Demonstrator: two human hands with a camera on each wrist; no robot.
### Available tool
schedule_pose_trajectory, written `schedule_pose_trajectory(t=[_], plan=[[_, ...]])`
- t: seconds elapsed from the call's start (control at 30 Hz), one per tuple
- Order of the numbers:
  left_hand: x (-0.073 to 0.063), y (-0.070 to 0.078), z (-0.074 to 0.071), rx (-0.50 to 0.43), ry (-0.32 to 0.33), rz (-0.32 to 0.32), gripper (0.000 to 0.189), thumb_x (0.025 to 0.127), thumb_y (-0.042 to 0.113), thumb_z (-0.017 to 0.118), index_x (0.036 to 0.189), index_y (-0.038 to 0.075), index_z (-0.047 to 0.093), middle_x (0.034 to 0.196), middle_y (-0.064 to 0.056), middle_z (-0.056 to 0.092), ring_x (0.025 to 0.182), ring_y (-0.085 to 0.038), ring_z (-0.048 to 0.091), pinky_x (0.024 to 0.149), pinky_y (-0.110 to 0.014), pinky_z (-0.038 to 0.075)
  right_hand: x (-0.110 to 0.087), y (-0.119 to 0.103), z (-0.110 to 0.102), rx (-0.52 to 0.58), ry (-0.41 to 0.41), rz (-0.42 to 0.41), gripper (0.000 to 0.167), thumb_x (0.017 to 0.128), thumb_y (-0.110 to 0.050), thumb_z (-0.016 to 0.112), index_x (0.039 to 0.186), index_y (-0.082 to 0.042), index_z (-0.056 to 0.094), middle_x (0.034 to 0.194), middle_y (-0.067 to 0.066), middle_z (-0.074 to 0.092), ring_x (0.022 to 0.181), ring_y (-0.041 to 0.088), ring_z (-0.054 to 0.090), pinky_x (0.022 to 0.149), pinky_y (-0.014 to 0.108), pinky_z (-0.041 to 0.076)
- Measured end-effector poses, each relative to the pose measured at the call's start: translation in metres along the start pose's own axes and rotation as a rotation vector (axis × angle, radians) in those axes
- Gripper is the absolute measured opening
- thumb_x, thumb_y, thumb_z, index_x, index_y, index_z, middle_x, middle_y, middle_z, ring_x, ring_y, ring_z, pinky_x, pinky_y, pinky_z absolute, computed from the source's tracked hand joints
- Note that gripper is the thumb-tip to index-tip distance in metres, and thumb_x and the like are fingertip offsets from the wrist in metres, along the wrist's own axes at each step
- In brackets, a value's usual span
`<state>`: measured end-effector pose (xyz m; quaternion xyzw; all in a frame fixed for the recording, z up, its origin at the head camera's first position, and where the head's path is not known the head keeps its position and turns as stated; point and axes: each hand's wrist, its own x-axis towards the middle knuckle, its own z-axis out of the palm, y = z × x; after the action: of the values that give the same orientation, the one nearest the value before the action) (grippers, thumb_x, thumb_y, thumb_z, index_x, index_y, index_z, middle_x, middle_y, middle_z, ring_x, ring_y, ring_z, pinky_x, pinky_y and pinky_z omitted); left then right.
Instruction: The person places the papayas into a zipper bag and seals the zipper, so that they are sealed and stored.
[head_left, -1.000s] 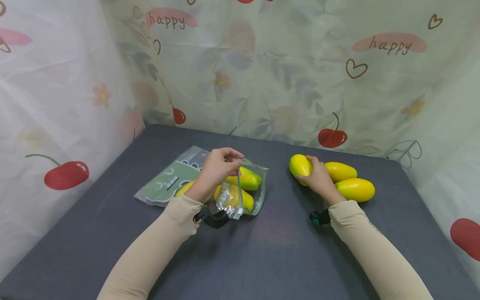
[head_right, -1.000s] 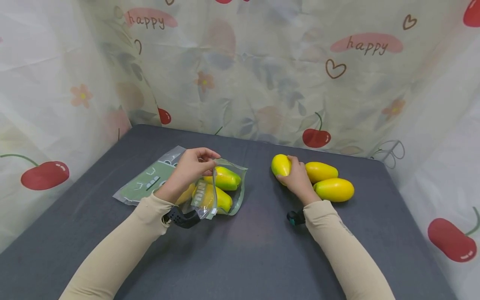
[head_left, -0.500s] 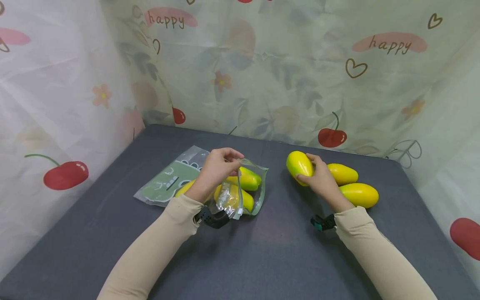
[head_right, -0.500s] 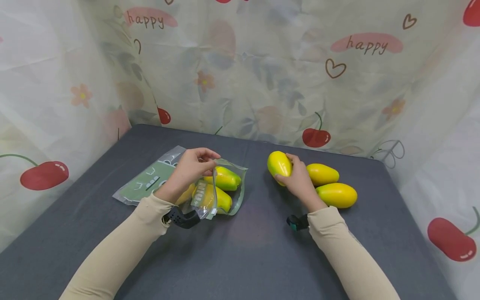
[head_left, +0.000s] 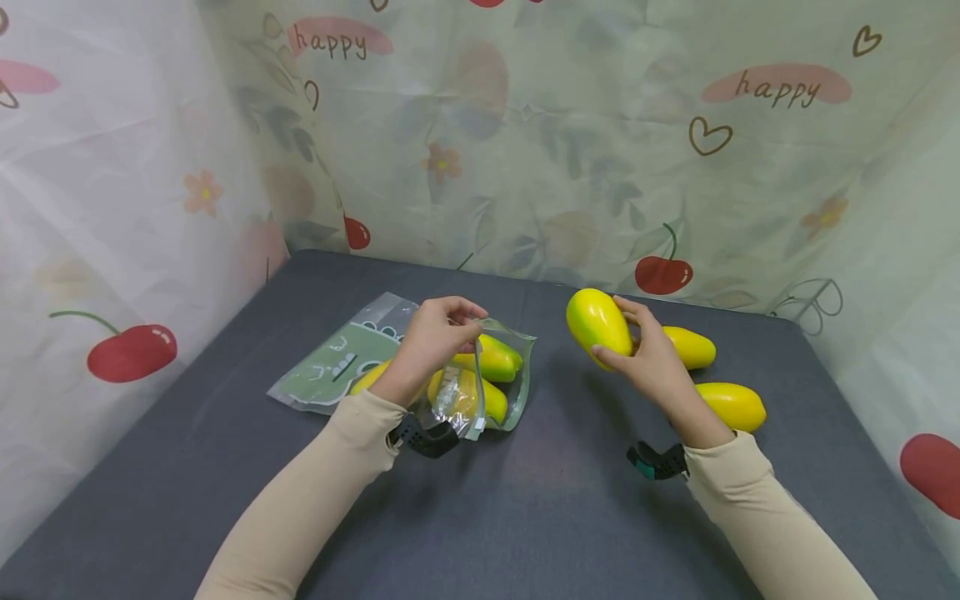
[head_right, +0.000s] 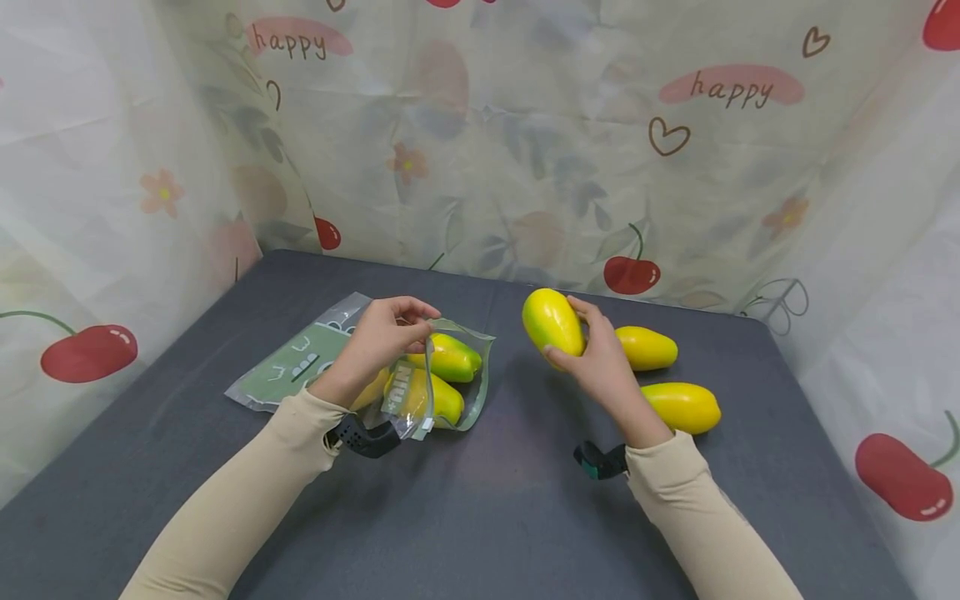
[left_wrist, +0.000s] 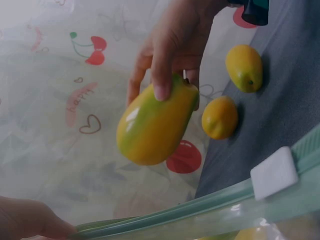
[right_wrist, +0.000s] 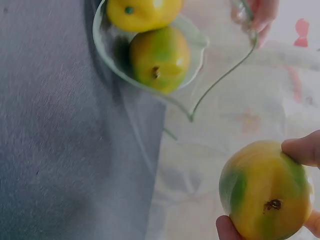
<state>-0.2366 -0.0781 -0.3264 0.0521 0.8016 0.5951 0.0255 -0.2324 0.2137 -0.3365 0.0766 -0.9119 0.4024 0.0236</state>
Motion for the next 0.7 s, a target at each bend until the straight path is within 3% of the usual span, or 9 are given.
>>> schedule_pose_trajectory(t=[0.17,0.4,0.7], plan=[[0.000,0.000,0.000,-0.006,-0.003,-0.012,0.025,0.088,0.007,0.060,0.111,0.002,0.068,0.086,-0.011,0.057,0.083,-0.035,0.065,0.080,-0.039,0.060,-0.012,-0.010,-0.001,0.003,0.006,-0.038,0.082,0.088,-0.028,0.070,0.153,-0.016,0.022,0.151,0.017,0.033,0.103,0.034,0.054,0.079,0.037,0.051],[-0.001,0.002,0.000,-0.014,-0.001,-0.018,0.024,0.088,0.008,0.061,0.111,0.002,0.068,0.087,-0.011,0.057,0.084,-0.036,0.065,0.082,-0.041,0.059,-0.031,-0.021,0.005,0.044,-0.017,-0.100,0.081,0.087,-0.022,0.072,0.152,-0.014,0.025,0.150,0.018,0.033,0.117,0.039,0.054,0.086,0.046,0.055],[0.000,0.001,0.000,0.009,0.013,0.003,0.019,0.087,0.007,0.060,0.104,0.006,0.069,0.084,-0.010,0.056,0.074,-0.024,0.064,0.078,-0.039,0.060,-0.044,-0.015,0.027,0.015,-0.065,-0.158,0.080,0.083,-0.015,0.075,0.149,-0.013,0.032,0.145,0.015,0.039,0.113,0.035,0.057,0.082,0.042,0.057]])
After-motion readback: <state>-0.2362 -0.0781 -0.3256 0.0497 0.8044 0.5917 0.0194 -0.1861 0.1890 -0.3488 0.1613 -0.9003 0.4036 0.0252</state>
